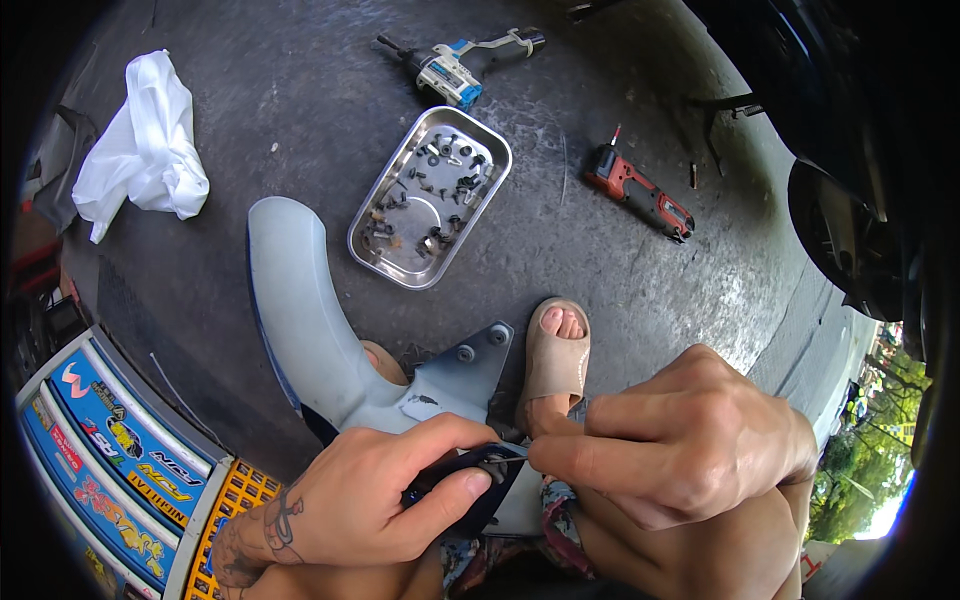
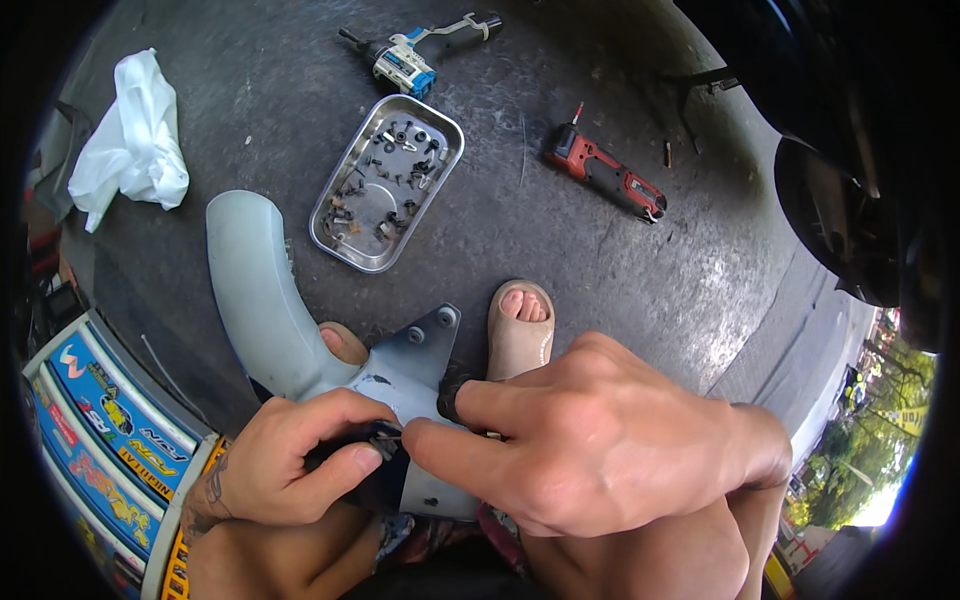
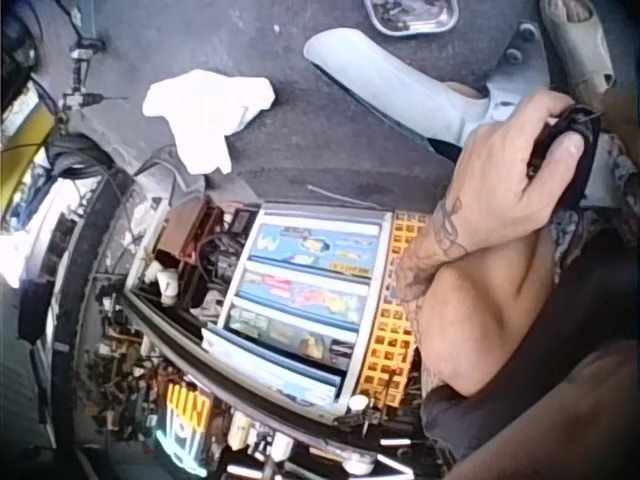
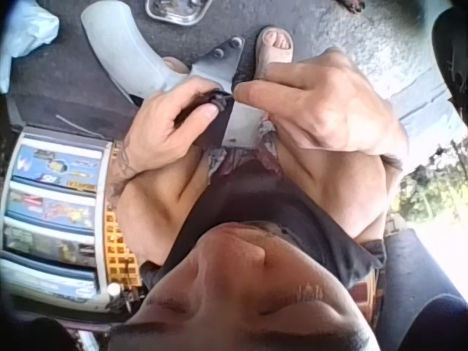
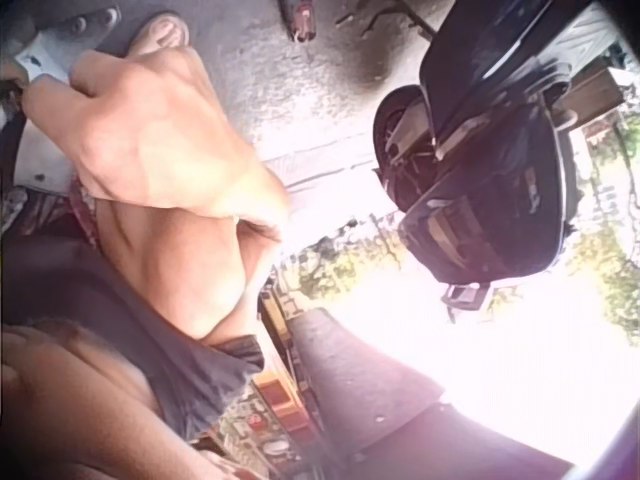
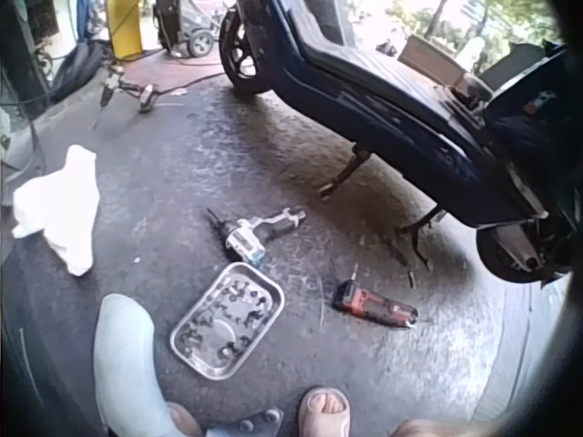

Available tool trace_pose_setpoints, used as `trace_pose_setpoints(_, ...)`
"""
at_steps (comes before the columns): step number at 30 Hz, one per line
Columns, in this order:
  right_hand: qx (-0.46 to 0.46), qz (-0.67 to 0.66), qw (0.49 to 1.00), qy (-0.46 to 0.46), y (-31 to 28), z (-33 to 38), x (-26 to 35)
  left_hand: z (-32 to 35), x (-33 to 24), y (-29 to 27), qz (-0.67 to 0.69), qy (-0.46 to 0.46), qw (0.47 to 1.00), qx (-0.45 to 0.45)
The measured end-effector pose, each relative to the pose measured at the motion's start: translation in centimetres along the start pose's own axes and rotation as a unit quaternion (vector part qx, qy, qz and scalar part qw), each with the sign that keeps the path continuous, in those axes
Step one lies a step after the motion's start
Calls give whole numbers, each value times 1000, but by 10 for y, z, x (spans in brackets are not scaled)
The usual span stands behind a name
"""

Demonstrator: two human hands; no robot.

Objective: The person assembles a motorcycle fender by inserting screws and fasteners into pre-drilled holes. They handle a gray plastic fender and a blue painted fender, using a screwdriver to tighten fasteners and aligning parts by hand.

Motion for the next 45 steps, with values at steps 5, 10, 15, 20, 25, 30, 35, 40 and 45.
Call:
trace_pose_setpoints(5, 10, 26, 999, 26, -1, 1, 8, 2, -3, 0, 2, 22, 998, -58)
trace_pose_setpoints(10, 9, 55, 998, -29, 1, 2, 16, 1, -4, 1, -39, 63, 991, -111)
trace_pose_setpoints(15, -92, 121, 974, -167, -9, -4, 22, 3, -10, -2, -78, 79, 985, -129)
trace_pose_setpoints(20, -114, 145, 981, -61, -16, -10, 43, 8, -20, -8, -59, 95, 976, -185)
trace_pose_setpoints(25, -76, 176, 981, 42, -7, -11, 45, 11, -23, -13, -63, 112, 973, -190)
trace_pose_setpoints(30, -108, 198, 974, 4, -2, -18, 43, 13, -22, -14, -68, 112, 969, -211)
trace_pose_setpoints(35, -69, 143, 984, -76, -12, -23, 49, 21, -27, -23, -95, 136, 954, -250)
trace_pose_setpoints(40, -116, 178, 972, -96, -21, -21, 57, 29, -38, -33, -148, 155, 921, -324)
trace_pose_setpoints(45, -145, 180, 969, -91, -20, -21, 58, 30, -46, -35, -182, 191, 884, -385)
Point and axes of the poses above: each hand's wrist, its own z-axis away from the middle knuckle, its own y-axis out of the palm, x = y × z, the point moved 5 cm from there along -z, towards the middle knuckle, and after that the axes turned 2 degrees about -y, right-handed, at the moved point
